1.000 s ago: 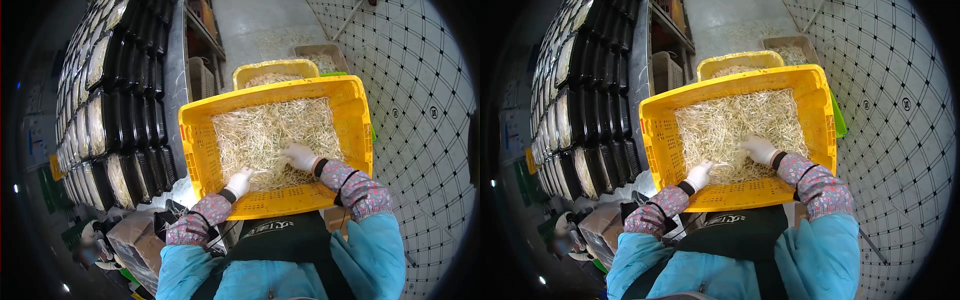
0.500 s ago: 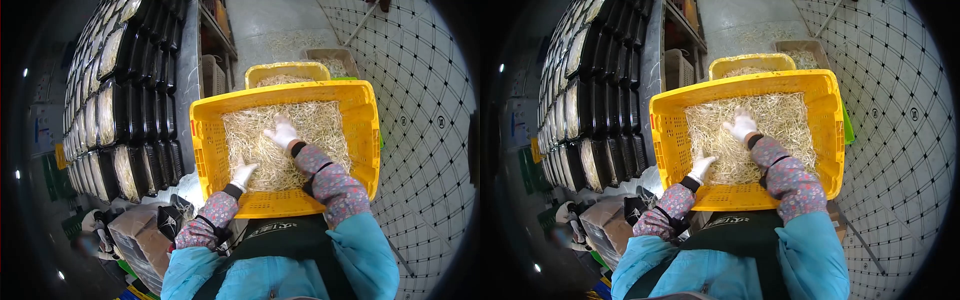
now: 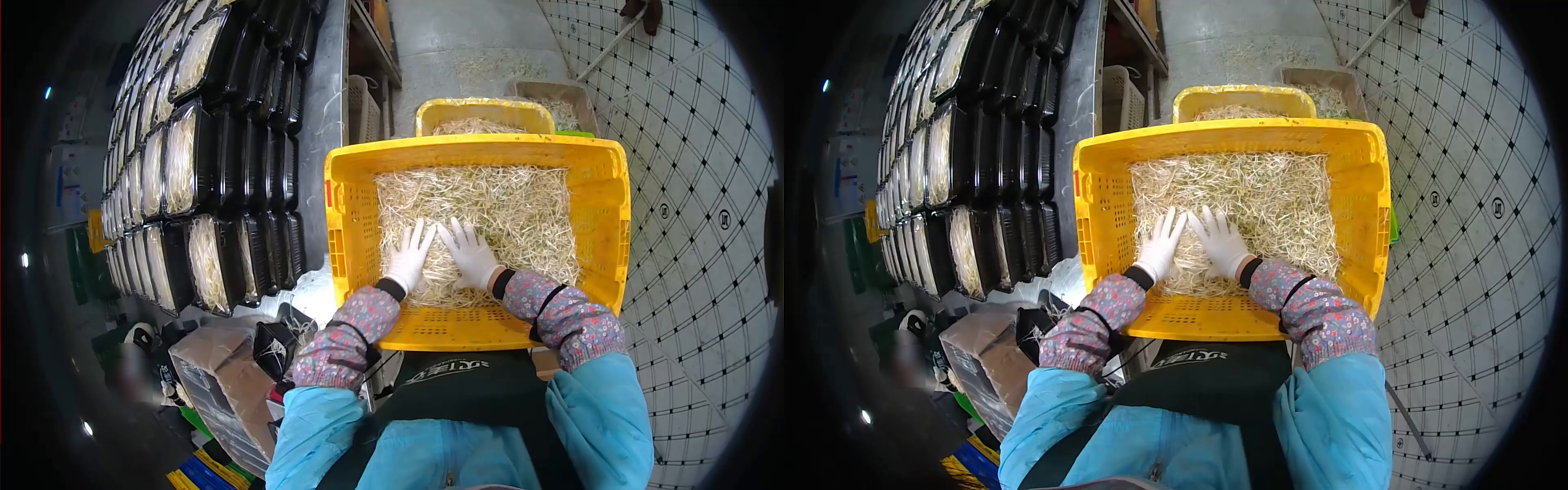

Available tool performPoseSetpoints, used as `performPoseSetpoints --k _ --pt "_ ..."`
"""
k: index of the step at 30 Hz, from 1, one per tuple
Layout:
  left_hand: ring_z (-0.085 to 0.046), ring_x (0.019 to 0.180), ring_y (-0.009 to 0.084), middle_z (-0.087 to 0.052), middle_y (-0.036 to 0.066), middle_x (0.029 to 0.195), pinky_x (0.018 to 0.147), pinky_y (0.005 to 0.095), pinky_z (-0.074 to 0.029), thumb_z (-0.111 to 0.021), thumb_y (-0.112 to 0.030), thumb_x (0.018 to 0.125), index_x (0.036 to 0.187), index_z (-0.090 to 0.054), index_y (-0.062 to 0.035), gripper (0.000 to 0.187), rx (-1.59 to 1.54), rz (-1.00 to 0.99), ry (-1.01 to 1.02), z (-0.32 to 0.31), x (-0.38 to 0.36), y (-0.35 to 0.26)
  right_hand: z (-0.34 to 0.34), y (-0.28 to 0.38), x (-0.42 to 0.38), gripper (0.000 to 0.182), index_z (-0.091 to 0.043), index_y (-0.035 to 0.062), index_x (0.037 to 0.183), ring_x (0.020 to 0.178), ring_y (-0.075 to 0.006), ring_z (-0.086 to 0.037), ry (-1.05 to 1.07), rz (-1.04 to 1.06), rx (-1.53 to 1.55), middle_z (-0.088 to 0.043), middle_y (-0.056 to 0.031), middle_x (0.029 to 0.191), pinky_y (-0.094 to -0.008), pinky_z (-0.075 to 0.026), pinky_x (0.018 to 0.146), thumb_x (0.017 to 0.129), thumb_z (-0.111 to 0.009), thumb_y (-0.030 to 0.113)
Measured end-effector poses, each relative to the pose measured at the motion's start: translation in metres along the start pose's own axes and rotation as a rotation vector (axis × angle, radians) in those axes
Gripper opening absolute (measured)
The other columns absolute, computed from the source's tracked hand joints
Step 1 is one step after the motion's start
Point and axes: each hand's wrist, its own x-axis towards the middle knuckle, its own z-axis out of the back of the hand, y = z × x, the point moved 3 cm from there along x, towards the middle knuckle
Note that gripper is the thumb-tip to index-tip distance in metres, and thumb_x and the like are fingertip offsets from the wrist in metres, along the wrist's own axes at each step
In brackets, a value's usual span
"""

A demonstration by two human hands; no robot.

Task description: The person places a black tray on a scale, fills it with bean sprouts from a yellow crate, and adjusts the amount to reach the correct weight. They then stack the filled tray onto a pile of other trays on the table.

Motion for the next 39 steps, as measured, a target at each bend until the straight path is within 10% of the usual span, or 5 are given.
performPoseSetpoints --k 11,18,21,27,39 --pt "-0.065 0.098 0.037 -0.067 0.019 0.102 0.084 0.0431 -0.053 -0.074 -0.016 0.071 0.112 -0.065 -0.0049 0.043 -0.288 0.042 -0.108 -0.001 -0.013 0.03 -0.015 -0.092 0.033 0.027 -0.067 0.0069 0.11 0.09 -0.0355 -0.067 -0.246 0.003 0.323 -0.07 -0.0173 0.094 -0.043 -0.054 0.08 0.085 -0.062 0.016" --pt "-0.056 0.111 0.033 -0.057 0.013 0.128 0.091 0.0412 -0.05 -0.073 -0.008 0.07 0.138 -0.049 -0.0099 0.072 -0.148 -0.133 -0.333 0.026 -0.036 -0.012 0.032 -0.067 0.038 0.054 -0.059 0.005 0.131 0.112 -0.0298 -0.064 -0.131 -0.034 0.913 -0.067 -0.0184 0.122 -0.0378 -0.049 0.097 0.082 -0.071 0.025" --pt "-0.053 0.122 0.0343 -0.054 0.016 0.136 0.101 0.0403 -0.046 -0.074 -0.009 0.072 0.141 -0.048 -0.0093 0.073 -0.244 -0.062 -0.356 0.025 -0.046 -0.004 0.008 -0.055 0.049 0.1 -0.019 0.0032 0.156 0.146 -0.0357 -0.029 0.274 -0.111 0.285 -0.025 -0.0226 0.159 -0.0381 -0.028 0.118 0.08 -0.074 0.038" --pt "-0.062 0.115 0.0306 -0.063 0.017 0.125 0.101 0.0344 -0.047 -0.072 -0.01 0.081 0.125 -0.063 -0.0025 0.045 -0.807 0.079 -0.498 0.052 -0.115 0.011 0.033 -0.03 0.063 0.116 -0.016 -0.0012 0.155 0.149 -0.0401 -0.019 0.157 -0.225 0.31 -0.015 -0.0249 0.162 -0.0411 -0.024 0.12 0.074 -0.077 0.054" --pt "-0.063 0.104 0.0146 -0.07 0.009 0.111 0.093 0.0291 -0.049 -0.062 -0.004 0.095 0.115 -0.069 0.0003 0.022 -1.185 0.582 -1.294 0.036 -0.286 0.025 0.005 0.001 0.063 0.075 -0.051 0.0044 0.137 0.109 -0.0329 -0.063 0.056 -0.014 0.145 -0.063 -0.0201 0.122 -0.0399 -0.049 0.096 0.073 -0.077 0.033"
